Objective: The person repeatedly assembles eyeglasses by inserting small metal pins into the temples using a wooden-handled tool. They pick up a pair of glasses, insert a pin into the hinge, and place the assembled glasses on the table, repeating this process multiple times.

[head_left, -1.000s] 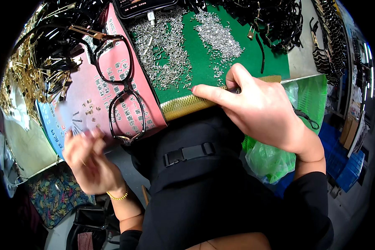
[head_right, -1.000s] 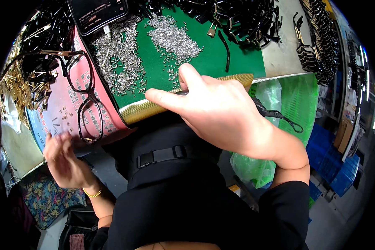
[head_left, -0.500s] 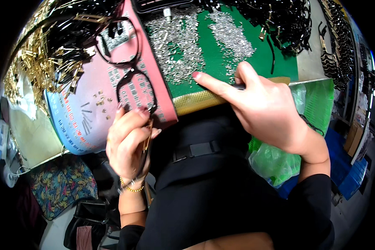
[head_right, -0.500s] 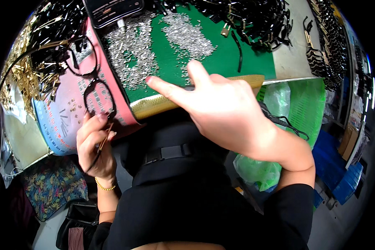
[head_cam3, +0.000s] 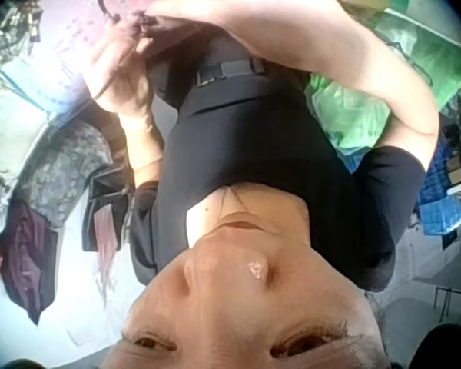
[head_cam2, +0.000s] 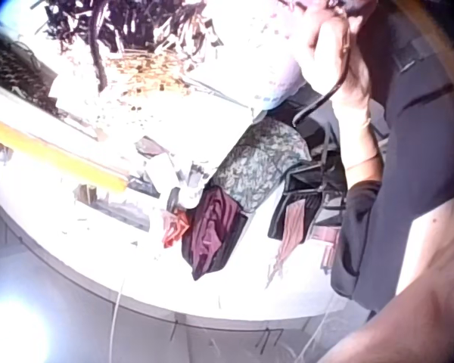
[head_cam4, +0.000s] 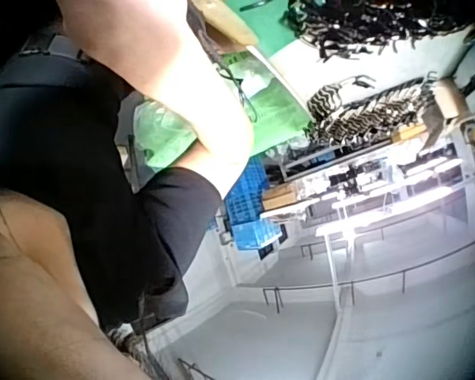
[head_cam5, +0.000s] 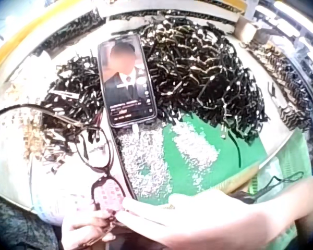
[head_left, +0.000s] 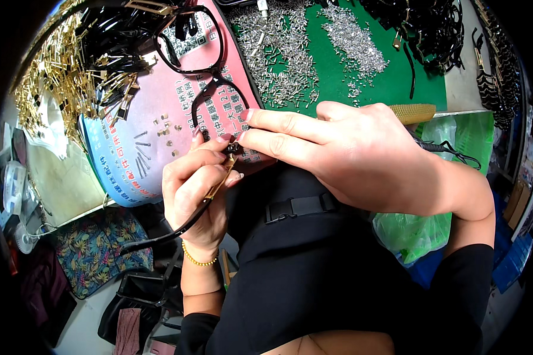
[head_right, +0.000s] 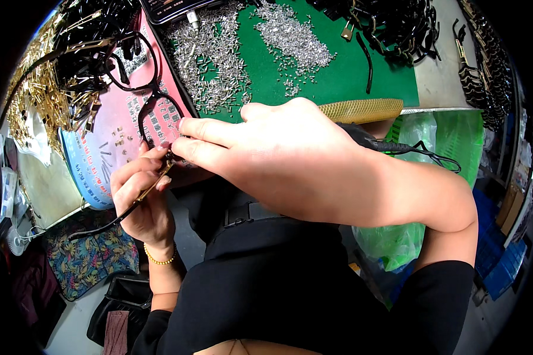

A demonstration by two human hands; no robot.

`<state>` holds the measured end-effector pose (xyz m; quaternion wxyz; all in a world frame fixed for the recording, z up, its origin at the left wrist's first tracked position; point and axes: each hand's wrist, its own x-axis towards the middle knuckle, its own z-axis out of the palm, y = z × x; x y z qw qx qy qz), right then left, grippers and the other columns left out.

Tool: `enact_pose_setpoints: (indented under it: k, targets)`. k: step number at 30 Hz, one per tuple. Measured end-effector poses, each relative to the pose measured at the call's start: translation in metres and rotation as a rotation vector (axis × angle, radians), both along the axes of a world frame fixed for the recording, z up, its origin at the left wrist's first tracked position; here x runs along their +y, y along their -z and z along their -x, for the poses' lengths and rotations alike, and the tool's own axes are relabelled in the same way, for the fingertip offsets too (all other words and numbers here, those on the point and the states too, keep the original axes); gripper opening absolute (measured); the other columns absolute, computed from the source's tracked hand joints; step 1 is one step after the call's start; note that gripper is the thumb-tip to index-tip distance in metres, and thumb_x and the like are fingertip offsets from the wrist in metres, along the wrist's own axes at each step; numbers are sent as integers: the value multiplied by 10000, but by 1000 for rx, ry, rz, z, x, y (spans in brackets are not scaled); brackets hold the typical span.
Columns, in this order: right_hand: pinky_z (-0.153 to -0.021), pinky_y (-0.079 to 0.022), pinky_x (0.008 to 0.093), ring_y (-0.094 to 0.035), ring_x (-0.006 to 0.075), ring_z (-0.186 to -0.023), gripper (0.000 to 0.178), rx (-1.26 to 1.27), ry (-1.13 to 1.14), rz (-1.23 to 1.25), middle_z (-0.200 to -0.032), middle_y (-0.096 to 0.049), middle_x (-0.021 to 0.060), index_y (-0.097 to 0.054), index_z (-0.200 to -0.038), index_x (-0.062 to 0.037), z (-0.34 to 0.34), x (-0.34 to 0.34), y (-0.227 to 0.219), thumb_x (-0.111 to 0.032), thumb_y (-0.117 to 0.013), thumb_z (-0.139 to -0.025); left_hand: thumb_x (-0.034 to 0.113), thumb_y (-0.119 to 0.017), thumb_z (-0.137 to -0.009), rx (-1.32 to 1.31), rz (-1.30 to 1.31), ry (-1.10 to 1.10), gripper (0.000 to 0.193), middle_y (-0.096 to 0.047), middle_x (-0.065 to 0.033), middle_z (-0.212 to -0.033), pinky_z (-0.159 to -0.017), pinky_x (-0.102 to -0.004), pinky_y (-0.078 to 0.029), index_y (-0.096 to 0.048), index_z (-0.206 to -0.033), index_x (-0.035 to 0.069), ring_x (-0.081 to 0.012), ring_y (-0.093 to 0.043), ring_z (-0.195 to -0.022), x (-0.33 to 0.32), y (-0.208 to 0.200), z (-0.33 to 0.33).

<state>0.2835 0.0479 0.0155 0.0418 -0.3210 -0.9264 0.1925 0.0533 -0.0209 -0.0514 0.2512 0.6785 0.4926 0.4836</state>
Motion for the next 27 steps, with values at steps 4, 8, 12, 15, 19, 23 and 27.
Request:
enact_pose_setpoints:
  k: [4, 8, 12, 15, 19, 23, 27]
  targets:
    - [-478, -479, 230, -563, 131, -641, 667, -6, -15, -15, -1378, -626, -57, -617, -1368, -205, 0, 1, 2, -43, -711, -728, -85, -821, -695, -3, -7, -43, 316, -687, -125, -935, -1008, -516, -536, -642, -932, 23, -313, -728, -954, -1, 1, -3]
    - [-475, -473, 220, -572, 127, -654, 647, -21, -2, 2, -1393, -615, -59, -623, -1362, -223, 1, 1, 1, -49, -712, -746, -88, -759, -791, 114, -14, 19, 240, -687, -141, -932, -1002, -525, -546, -614, -962, -4, -311, -729, -942, 4, -7, 0]
    - [-475, -469, 212, -574, 125, -664, 639, -66, -18, 42, -1400, -611, -61, -627, -1361, -244, 1, 4, -2, -45, -707, -759, -46, -819, -699, 139, -9, 4, 294, -712, -121, -929, -968, -522, -558, -661, -938, 22, -309, -733, -939, 5, -8, 0]
    - [-471, -461, 209, -563, 125, -662, 638, -67, -22, 62, -1406, -607, -67, -629, -1363, -248, 0, 5, -1, -39, -700, -764, -32, -822, -693, 108, -33, 3, 291, -712, -114, -927, -961, -521, -561, -669, -932, 25, -308, -735, -943, 5, -5, 1]
    - [-461, -446, 213, -536, 126, -652, 638, -95, -43, 153, -1425, -592, -70, -632, -1363, -245, 0, 10, -6, -37, -690, -762, -21, -828, -673, 158, -32, 30, 300, -709, -111, -919, -949, -513, -569, -670, -924, 24, -311, -737, -935, 7, -8, 2]
    - [-460, -439, 217, -518, 125, -644, 640, -113, -52, 158, -1435, -582, -73, -630, -1366, -239, 0, 10, -4, -37, -677, -760, -16, -831, -658, 269, -59, 81, 313, -702, -117, -904, -913, -490, -583, -665, -920, 20, -315, -736, -904, 12, -16, 1]
    - [-469, -443, 221, -515, 127, -642, 644, -103, -60, 179, -1434, -581, -71, -624, -1372, -235, -1, 14, -7, -38, -668, -761, -84, -797, -642, 236, 103, 135, 319, -687, -115, -872, -756, -399, -587, -662, -915, 10, -290, -711, -805, 26, -26, 8]
